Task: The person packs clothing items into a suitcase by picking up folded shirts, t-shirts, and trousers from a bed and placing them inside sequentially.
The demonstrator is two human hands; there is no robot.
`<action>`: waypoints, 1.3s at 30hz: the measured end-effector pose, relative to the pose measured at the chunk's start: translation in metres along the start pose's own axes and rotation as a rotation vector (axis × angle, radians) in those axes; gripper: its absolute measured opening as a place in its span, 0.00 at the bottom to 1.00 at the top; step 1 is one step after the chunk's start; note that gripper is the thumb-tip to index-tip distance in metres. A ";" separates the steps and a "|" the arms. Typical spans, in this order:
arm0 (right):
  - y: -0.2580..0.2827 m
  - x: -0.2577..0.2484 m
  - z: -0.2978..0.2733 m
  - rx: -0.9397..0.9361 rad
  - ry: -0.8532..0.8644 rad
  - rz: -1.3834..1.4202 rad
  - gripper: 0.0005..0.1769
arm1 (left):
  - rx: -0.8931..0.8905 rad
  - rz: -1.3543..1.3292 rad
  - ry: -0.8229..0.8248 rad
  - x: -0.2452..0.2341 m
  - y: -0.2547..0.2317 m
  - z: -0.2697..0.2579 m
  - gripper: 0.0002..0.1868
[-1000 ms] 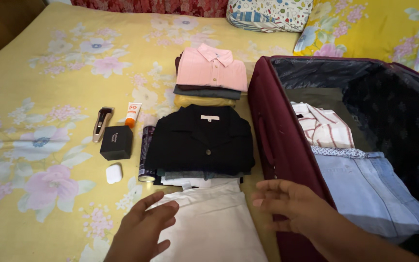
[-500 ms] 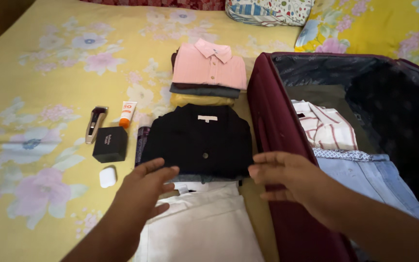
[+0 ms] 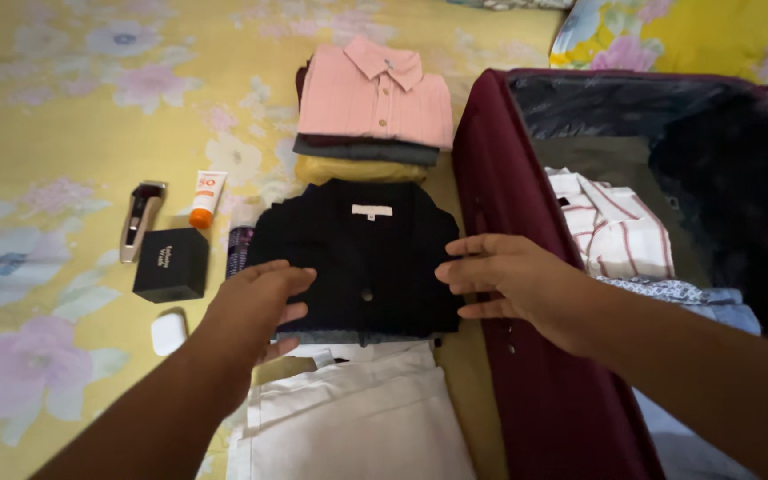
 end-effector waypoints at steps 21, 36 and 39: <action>-0.021 -0.027 0.129 0.293 -0.073 -0.156 0.51 | -0.178 0.324 -0.164 -0.042 0.008 0.161 0.29; -0.059 -0.017 0.150 0.441 0.032 -0.010 0.53 | -0.334 0.439 -0.186 -0.053 0.037 0.181 0.71; -0.059 -0.015 0.148 0.415 0.072 -0.017 0.51 | -0.382 0.485 -0.149 -0.052 0.038 0.179 0.70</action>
Point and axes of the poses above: each hand's wrist, its own z-axis towards the middle knuckle, its own x-axis out of the palm, y = z × x, the point moved 9 cm from there along z, towards the middle knuckle, and after that the axes turned 8 degrees about y, right-handed, at the moved point
